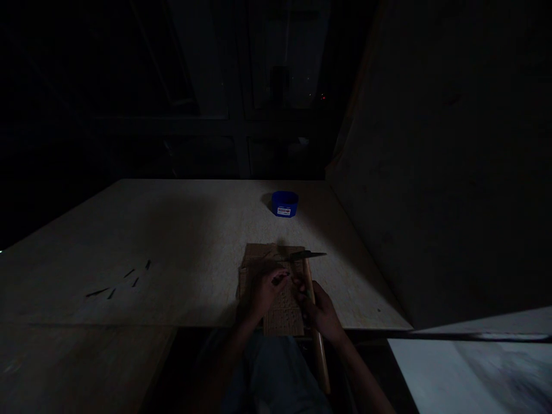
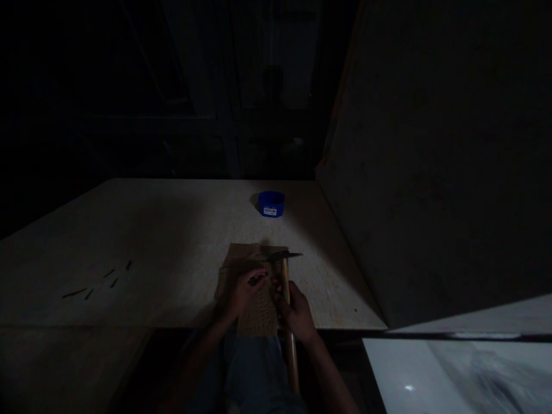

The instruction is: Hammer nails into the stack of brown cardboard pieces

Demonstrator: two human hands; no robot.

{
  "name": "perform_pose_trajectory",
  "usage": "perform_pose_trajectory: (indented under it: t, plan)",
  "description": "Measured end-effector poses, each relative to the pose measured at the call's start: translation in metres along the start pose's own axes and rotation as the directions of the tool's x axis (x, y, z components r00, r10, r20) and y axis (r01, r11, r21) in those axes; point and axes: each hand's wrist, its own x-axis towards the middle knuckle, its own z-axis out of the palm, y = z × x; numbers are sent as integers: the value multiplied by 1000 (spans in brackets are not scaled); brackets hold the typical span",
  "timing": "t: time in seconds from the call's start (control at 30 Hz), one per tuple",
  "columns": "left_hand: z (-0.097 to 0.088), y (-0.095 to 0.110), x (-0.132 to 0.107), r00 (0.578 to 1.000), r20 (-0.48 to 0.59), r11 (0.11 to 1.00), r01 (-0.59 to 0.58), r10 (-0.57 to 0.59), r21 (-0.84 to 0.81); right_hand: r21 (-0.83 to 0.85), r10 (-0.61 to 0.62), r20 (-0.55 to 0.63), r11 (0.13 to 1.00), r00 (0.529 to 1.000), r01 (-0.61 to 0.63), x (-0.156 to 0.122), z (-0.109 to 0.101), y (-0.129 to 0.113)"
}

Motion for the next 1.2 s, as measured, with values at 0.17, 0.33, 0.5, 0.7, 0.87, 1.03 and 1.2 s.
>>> perform_pose_trajectory:
  t: [0.17,0.33,0.5,0.7,0.87,1.03,1.2]
  plan:
    - [0,2,0,1000,-16,1000,6,-6,-4,2,-4,-26,1000,1000,4,0,1,0]
    - [0,2,0,1000,-9,999,2,-2,-37,42,32,10,999,999,-33,-1,-4,-11]
    - [0,3,1,1000,-9,996,17,-18,-84,-116,-28,26,993,999,31,-19,-19,-32]
    - [0,4,0,999,-17,999,29,-30,-45,-354,-4,111,934,994,44,-41,-22,-60]
    - [2,0,0,1000,-19,999,19,-20,-42,-352,-46,83,933,996,73,-45,-12,-57]
    - [2,2,1,999,-7,996,47,-47,-73,-372,-109,44,921,993,117,-46,-8,-69]
    - [0,5,1,1000,-6,999,18,-18,-48,-343,-32,69,938,997,54,-46,-6,-71]
